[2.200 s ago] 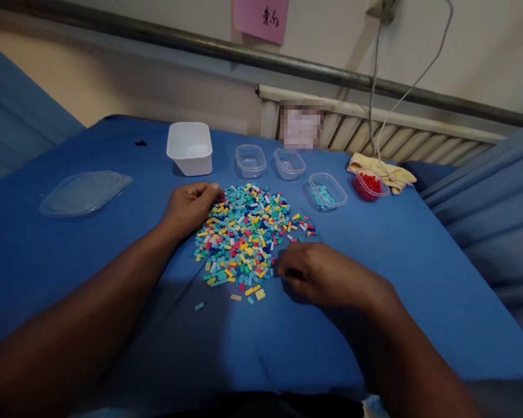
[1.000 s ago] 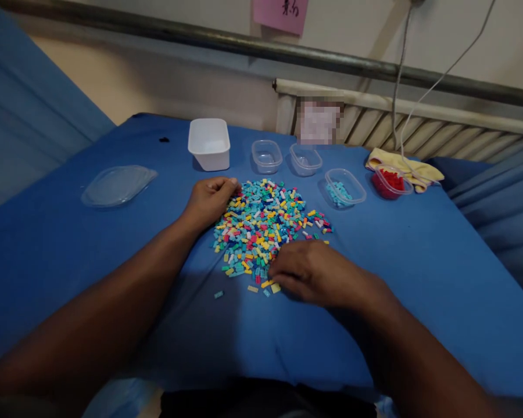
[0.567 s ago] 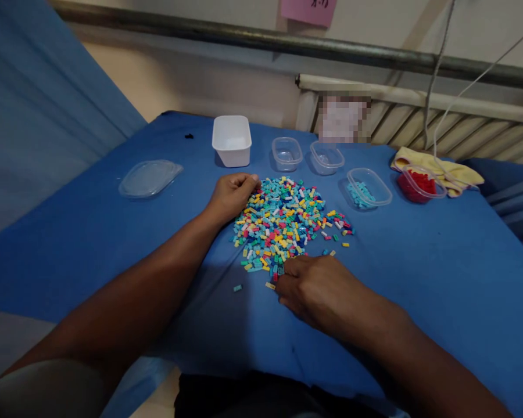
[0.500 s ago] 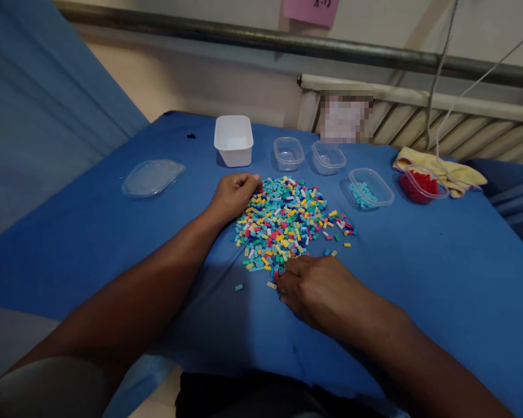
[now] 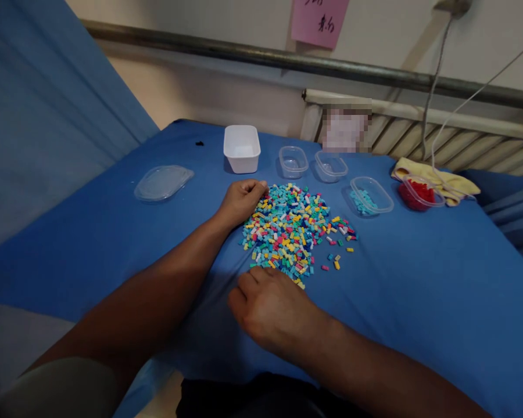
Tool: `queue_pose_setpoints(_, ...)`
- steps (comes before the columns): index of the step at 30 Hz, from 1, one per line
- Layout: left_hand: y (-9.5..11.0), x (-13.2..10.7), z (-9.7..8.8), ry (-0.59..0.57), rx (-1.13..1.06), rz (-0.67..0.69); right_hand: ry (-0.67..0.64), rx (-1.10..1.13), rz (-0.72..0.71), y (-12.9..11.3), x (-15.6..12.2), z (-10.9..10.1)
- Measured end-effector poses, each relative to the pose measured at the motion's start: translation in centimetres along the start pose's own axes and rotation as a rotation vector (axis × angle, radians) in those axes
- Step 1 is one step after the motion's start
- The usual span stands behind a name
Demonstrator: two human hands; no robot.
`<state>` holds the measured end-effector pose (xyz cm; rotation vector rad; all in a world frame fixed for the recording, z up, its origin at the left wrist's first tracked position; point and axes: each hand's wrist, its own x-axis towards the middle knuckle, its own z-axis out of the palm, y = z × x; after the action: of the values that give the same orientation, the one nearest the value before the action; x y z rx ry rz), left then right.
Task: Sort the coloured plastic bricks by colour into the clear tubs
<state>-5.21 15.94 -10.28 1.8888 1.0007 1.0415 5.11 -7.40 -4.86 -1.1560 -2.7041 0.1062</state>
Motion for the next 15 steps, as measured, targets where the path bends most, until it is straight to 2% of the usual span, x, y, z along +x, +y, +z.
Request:
queue_pose_setpoints(4,0.0,0.1,-0.1,-0.002,0.009,-0.003,0.021,0.008,0.032,0.1,-0.4,0.5)
queue_pose_setpoints(8,0.1,0.3,-0.2,-0.001,0.02,-0.022,0.063,0.085,0.116,2.4,-2.5,-0.3)
queue_pose_setpoints(11,0.3,0.4,-0.3,0.003,0.034,-0.037,0.173,0.092,0.288,6.4,-5.0,-2.3)
queue_pose_setpoints(15,0.4,0.5,-0.4,-0.003,0.043,-0.048,0.345,-0.103,0.551,14.2,-8.6,-5.6)
